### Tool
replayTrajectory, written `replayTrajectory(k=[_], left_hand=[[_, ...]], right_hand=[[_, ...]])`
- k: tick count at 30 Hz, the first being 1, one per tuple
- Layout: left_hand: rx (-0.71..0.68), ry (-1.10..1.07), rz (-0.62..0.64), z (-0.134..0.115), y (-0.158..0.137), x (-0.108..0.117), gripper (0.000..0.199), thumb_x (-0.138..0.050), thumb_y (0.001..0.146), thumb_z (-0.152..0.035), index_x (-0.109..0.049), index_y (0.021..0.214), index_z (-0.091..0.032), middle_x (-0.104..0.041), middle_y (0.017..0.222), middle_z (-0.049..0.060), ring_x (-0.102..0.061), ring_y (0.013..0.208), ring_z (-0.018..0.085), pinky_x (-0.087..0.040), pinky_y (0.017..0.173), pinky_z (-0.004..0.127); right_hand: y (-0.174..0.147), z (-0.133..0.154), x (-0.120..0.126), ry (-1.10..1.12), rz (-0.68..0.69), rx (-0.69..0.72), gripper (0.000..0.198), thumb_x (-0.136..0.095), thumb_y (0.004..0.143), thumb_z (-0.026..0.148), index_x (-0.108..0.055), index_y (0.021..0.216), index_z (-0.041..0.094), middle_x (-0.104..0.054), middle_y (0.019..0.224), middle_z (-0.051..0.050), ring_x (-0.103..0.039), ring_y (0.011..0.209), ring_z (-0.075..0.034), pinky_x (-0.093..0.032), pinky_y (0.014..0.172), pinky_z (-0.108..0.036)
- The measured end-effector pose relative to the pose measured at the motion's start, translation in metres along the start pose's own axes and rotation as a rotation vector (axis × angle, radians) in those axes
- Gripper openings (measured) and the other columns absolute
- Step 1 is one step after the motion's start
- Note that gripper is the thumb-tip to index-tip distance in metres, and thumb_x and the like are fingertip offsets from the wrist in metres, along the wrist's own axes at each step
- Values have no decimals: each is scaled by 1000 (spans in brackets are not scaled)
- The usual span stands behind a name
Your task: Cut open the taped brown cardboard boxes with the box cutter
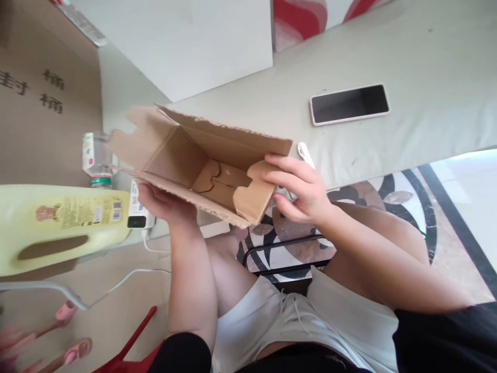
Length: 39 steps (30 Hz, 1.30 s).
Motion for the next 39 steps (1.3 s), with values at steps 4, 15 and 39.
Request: replayTrajectory(k=[4, 15, 39], left_hand=[[-98, 60, 0, -12, -4, -8, 30, -36, 96, -43, -59, 105, -26, -65, 111, 1, -55, 126, 20, -40, 111, 35], [-388, 125, -145, -13, 8, 16, 31, -57, 77, -51, -48, 70, -22, -55, 63, -2, -58, 73, 16, -48, 103, 45], [-266, 177, -144, -8, -8, 5, 39, -71, 77, -51, -49, 87, -21, -55, 82, 0, -58, 82, 14, -49, 85, 31]], right_hand=[[-8, -8, 4, 55, 27, 57, 42, -54, 86, 32, -60, 127, 34, -64, 135, -7, -67, 118, -28, -58, 95, -45], [5, 7, -21, 151, -78, 181, 27, -42, 96, 41, -57, 106, 21, -66, 108, -7, -64, 88, -19, -49, 74, -35], [12, -5, -15, 221, -188, -179, 47, -55, 89, 37, -40, 133, 25, -42, 144, -17, -62, 101, -24, -55, 67, -37]])
Point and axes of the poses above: each hand's wrist, its own y-axis towards the middle knuckle, its own x-axis out of the back of the hand, z = x × y, the point moved 4 cm from there along y, towards the middle knuckle
